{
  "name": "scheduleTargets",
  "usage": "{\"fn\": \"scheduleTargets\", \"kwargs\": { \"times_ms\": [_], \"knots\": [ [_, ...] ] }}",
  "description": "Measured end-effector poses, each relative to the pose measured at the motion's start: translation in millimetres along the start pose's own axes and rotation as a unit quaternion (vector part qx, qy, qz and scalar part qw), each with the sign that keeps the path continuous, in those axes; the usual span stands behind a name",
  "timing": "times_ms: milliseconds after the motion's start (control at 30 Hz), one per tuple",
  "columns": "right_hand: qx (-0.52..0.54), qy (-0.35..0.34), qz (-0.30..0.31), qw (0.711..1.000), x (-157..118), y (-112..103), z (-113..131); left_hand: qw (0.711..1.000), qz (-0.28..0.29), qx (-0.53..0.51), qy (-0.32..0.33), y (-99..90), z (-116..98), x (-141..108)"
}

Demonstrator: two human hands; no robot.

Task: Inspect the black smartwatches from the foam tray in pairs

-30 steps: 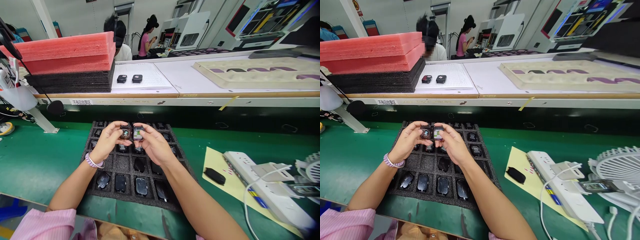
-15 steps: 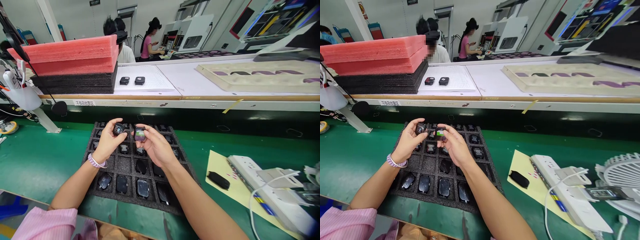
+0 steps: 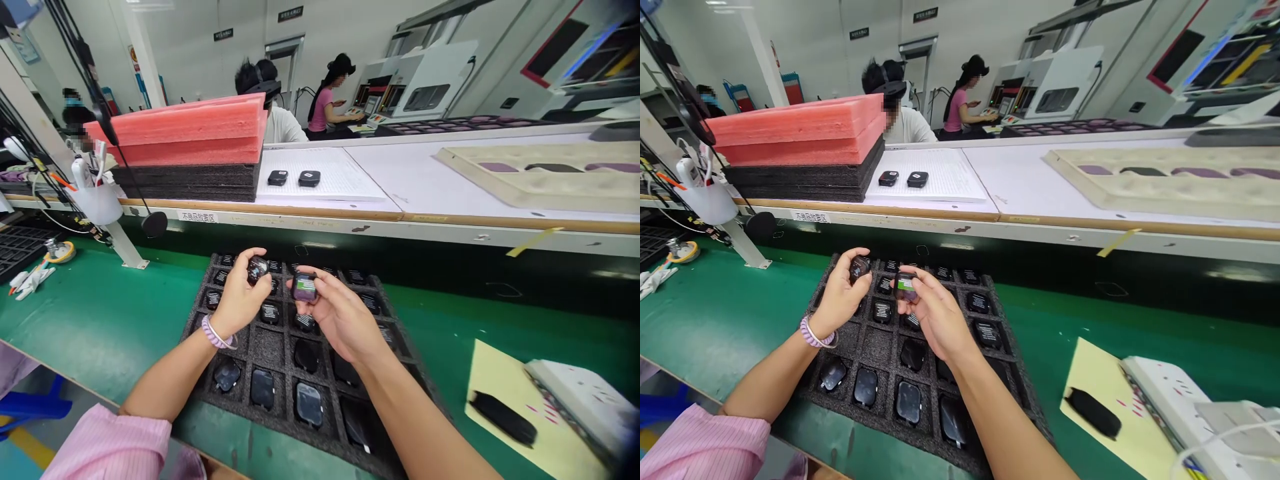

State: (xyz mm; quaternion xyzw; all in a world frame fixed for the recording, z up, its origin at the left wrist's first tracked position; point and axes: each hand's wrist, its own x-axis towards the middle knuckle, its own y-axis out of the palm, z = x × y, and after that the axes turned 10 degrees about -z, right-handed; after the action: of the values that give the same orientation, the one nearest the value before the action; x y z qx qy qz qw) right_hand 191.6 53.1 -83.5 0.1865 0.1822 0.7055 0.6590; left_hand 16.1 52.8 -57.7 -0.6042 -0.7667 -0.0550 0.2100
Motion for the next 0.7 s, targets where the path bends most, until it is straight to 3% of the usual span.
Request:
{"fn": "scheduleTargets", "kwargs": {
  "times_ms": [700],
  "knots": [
    [-0.038, 0.017, -0.027, 0.999, -1.0, 1.7, 1.2, 0.999, 0.032, -0.022, -0.038, -0.9, 0.0, -4.3]
  ]
}}
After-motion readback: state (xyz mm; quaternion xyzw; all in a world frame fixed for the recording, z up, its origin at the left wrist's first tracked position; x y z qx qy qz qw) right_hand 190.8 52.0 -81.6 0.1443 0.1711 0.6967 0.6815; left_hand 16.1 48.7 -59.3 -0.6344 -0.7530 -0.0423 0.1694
